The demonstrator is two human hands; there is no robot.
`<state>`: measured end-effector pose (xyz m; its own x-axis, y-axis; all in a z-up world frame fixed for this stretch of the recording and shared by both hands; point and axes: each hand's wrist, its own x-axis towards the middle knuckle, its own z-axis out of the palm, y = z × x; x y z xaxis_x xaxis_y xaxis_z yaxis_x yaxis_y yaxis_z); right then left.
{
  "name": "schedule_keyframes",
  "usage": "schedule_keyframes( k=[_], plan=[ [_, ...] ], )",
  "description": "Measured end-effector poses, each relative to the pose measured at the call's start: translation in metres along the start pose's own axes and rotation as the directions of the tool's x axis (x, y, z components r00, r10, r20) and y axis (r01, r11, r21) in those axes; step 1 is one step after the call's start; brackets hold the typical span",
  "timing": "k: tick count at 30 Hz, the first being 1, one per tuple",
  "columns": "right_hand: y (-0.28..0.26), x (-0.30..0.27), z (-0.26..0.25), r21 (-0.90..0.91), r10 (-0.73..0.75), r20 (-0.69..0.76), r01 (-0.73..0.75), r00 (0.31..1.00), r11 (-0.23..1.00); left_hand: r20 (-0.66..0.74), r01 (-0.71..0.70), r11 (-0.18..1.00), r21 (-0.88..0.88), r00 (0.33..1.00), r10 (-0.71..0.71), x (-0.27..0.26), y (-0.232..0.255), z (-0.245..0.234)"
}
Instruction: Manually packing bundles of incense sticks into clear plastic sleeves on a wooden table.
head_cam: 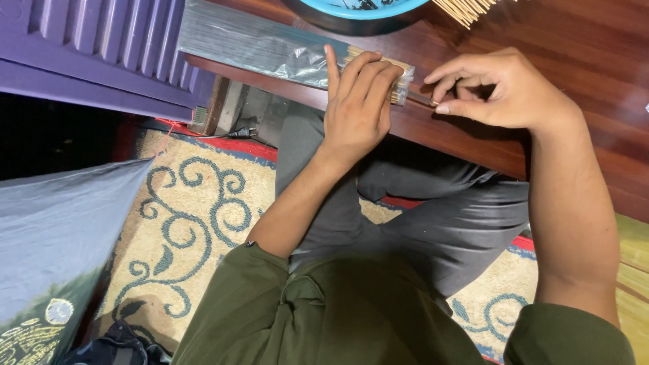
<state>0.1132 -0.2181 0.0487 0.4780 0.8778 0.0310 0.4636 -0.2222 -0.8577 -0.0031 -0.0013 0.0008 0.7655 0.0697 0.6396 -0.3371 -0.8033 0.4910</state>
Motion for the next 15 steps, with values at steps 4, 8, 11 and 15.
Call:
schedule_keyframes(
  k=[4, 8, 11, 15],
  plan=[
    [0.0028, -0.0012, -0.0008, 0.06, 0.002, 0.009, -0.002, 1.0, 0.998, -0.003, 0.001, 1.0, 0.004, 1.0, 0.0, -0.0003, 0.0008, 0.0007],
    [0.0042, -0.0018, -0.0017, 0.068, -0.012, 0.005, 0.011, 1.0, 0.998, -0.004, 0.001, 1.0, 0.026, 1.0, -0.001, -0.0008, 0.0012, 0.0023],
    [0.005, -0.0024, -0.002, 0.075, 0.022, 0.008, -0.022, 1.0, 0.997, -0.009, -0.006, 1.0, 0.026, 1.0, 0.006, -0.0009, 0.0025, 0.0021],
    [0.0073, -0.0013, -0.0029, 0.106, 0.039, 0.002, -0.039, 0.999, 0.994, -0.015, -0.006, 1.0, 0.022, 1.0, 0.006, 0.0009, 0.0029, 0.0015]
  ],
)
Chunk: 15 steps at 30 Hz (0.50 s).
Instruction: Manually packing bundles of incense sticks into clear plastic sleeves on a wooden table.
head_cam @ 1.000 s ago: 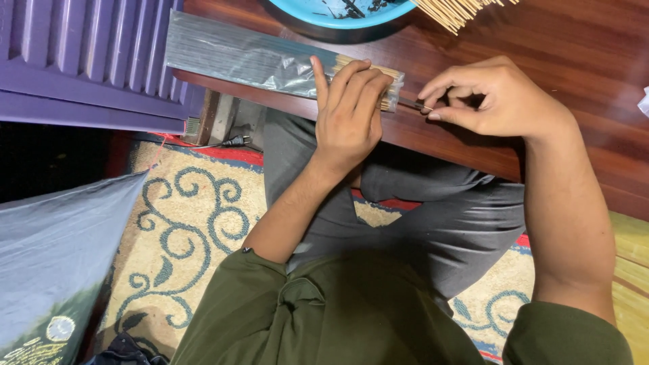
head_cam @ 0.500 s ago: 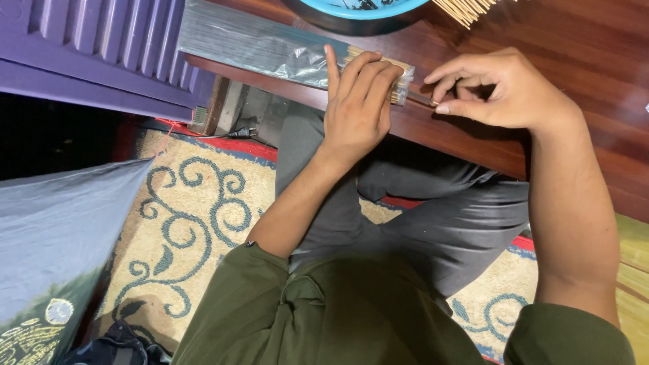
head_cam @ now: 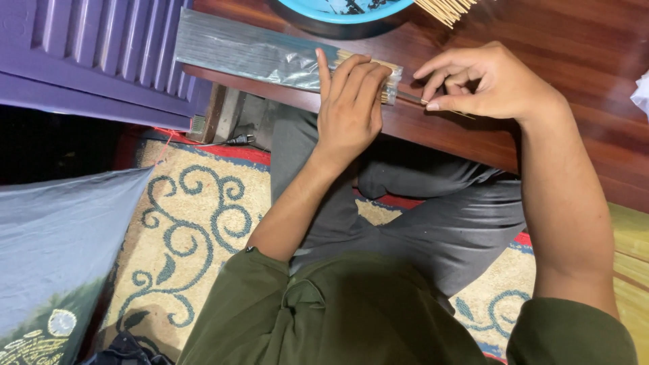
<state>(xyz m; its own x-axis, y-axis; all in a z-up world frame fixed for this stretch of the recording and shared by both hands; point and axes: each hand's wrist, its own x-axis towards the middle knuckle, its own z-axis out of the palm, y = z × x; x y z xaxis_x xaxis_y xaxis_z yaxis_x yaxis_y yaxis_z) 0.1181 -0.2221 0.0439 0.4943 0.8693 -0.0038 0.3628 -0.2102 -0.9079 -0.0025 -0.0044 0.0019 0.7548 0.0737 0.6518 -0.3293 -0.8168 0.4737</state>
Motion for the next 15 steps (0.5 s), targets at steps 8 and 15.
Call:
schedule_keyframes(
  k=[8, 15],
  plan=[
    [-0.0003, 0.0004, 0.0004, -0.002, 0.0, -0.016, 0.0, 1.0, 1.0, 0.01, -0.006, 1.0, 0.002, 1.0, 0.006, 0.0004, 0.002, -0.0001],
    [0.0014, 0.0022, 0.0001, -0.003, -0.025, -0.003, 0.025, 1.0, 1.0, 0.022, 0.006, 1.0, 0.003, 1.0, -0.006, -0.0008, 0.0006, 0.0006]
  ],
)
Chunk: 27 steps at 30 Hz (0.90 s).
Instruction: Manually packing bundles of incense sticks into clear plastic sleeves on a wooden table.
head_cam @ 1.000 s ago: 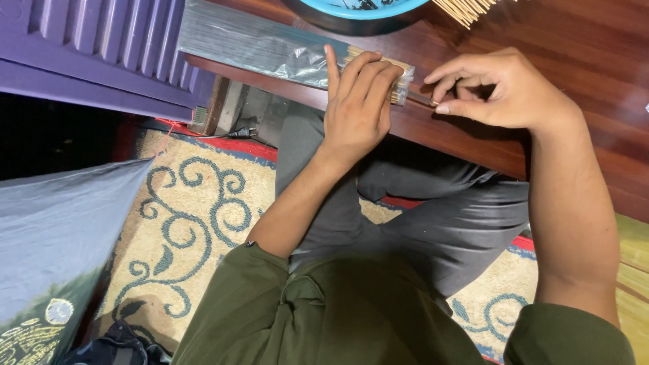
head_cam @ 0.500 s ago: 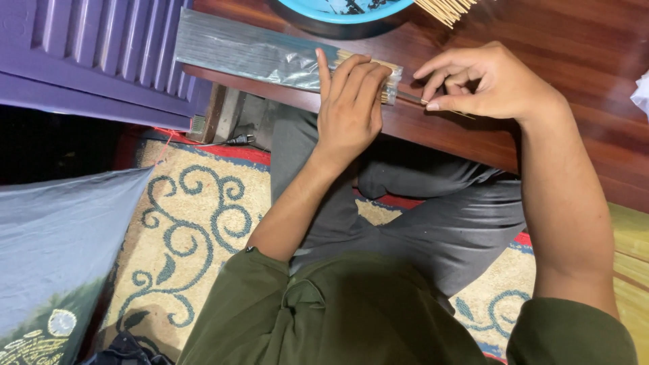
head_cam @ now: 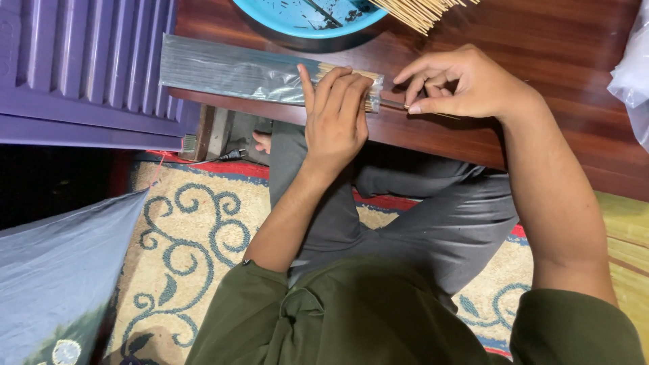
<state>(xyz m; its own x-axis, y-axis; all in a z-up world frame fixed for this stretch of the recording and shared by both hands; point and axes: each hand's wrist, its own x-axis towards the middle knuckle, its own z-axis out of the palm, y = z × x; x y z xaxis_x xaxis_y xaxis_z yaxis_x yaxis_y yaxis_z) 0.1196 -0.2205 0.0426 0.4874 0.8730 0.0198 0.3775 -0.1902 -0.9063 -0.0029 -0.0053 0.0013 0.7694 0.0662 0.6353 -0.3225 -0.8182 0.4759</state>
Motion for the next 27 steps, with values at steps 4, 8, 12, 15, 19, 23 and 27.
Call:
schedule_keyframes(
  k=[4, 8, 12, 15, 19, 23, 27],
  plan=[
    [-0.004, -0.002, 0.001, -0.005, 0.012, 0.008, -0.012, 1.0, 1.0, 0.013, 0.007, 1.0, 0.002, 1.0, -0.007, -0.001, -0.001, 0.001],
    [-0.007, 0.0, -0.002, -0.058, 0.023, 0.054, -0.02, 0.998, 0.998, 0.012, 0.02, 1.0, -0.005, 1.0, -0.02, 0.0, 0.0, 0.0],
    [-0.011, 0.002, 0.002, -0.121, 0.014, 0.073, -0.006, 0.997, 0.993, 0.006, 0.013, 1.0, -0.017, 1.0, -0.013, 0.001, -0.001, -0.001],
    [-0.012, 0.002, 0.009, -0.096, 0.005, -0.002, -0.005, 1.0, 0.995, 0.018, 0.016, 1.0, -0.01, 1.0, -0.016, -0.001, -0.003, -0.001],
    [-0.011, 0.008, 0.017, -0.17, -0.109, -0.118, 0.088, 0.987, 0.982, 0.045, 0.011, 1.0, -0.003, 0.999, -0.011, 0.0, -0.005, -0.002],
    [-0.008, 0.009, 0.02, -0.231, -0.162, -0.192, 0.116, 0.968, 0.966, 0.032, 0.02, 1.0, -0.012, 0.999, -0.02, 0.003, -0.004, -0.005],
    [-0.022, 0.005, 0.009, -0.276, -0.038, -0.089, 0.012, 0.995, 0.961, 0.007, 0.01, 1.0, -0.02, 1.0, -0.01, 0.006, -0.003, -0.006]
  ],
)
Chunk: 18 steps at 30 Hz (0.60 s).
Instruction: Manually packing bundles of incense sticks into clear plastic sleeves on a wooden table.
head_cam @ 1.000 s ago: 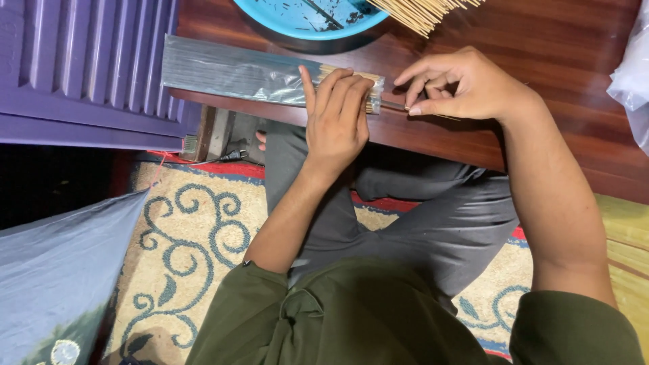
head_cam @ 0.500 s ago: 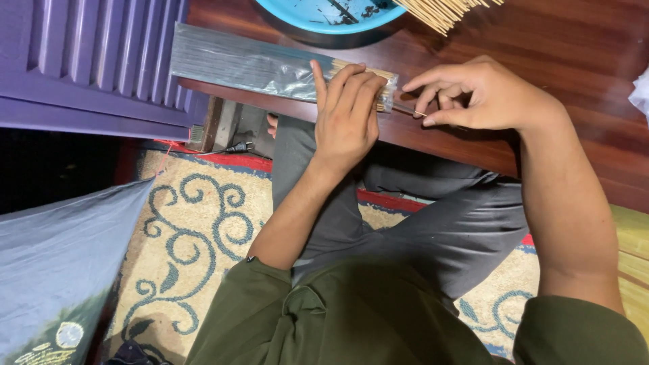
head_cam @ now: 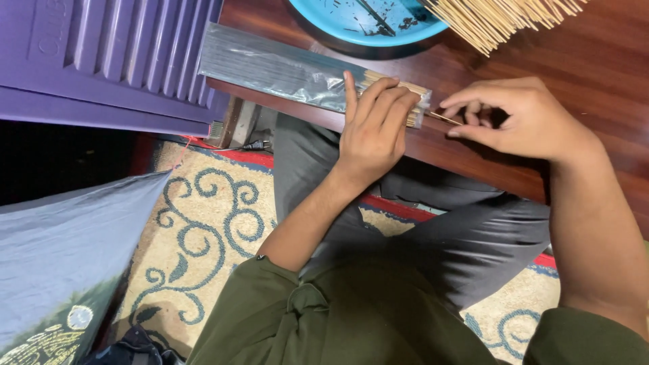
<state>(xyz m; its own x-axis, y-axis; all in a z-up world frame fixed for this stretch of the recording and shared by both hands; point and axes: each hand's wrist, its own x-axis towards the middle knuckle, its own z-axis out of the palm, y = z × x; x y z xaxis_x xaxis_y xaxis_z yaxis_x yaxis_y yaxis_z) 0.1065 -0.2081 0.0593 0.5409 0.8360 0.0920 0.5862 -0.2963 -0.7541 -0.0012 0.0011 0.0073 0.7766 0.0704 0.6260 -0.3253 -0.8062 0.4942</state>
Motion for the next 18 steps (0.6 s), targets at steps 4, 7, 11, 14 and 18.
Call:
schedule_keyframes(
  k=[4, 7, 11, 14, 18],
  plan=[
    [0.004, -0.01, -0.017, -0.108, 0.181, 0.106, -0.17, 0.978, 0.98, -0.041, -0.033, 0.999, 0.023, 0.999, 0.034, 0.001, -0.001, -0.003],
    [0.013, -0.015, -0.021, -0.153, 0.315, 0.154, -0.292, 0.937, 0.944, -0.043, -0.024, 1.0, 0.0, 0.999, 0.024, -0.002, -0.004, -0.001],
    [0.024, -0.017, -0.02, -0.125, 0.277, 0.182, -0.257, 0.943, 0.958, -0.058, -0.016, 1.0, 0.008, 0.998, 0.016, -0.004, -0.006, -0.002],
    [0.033, -0.021, -0.021, 0.061, 0.279, 0.23, -0.299, 0.932, 0.952, -0.043, -0.01, 1.0, -0.009, 0.999, 0.01, -0.006, -0.006, -0.004],
    [0.027, -0.018, -0.016, 0.145, 0.213, 0.133, -0.232, 0.968, 0.962, -0.037, -0.043, 0.998, -0.048, 0.998, 0.041, -0.005, -0.005, -0.006]
  ],
)
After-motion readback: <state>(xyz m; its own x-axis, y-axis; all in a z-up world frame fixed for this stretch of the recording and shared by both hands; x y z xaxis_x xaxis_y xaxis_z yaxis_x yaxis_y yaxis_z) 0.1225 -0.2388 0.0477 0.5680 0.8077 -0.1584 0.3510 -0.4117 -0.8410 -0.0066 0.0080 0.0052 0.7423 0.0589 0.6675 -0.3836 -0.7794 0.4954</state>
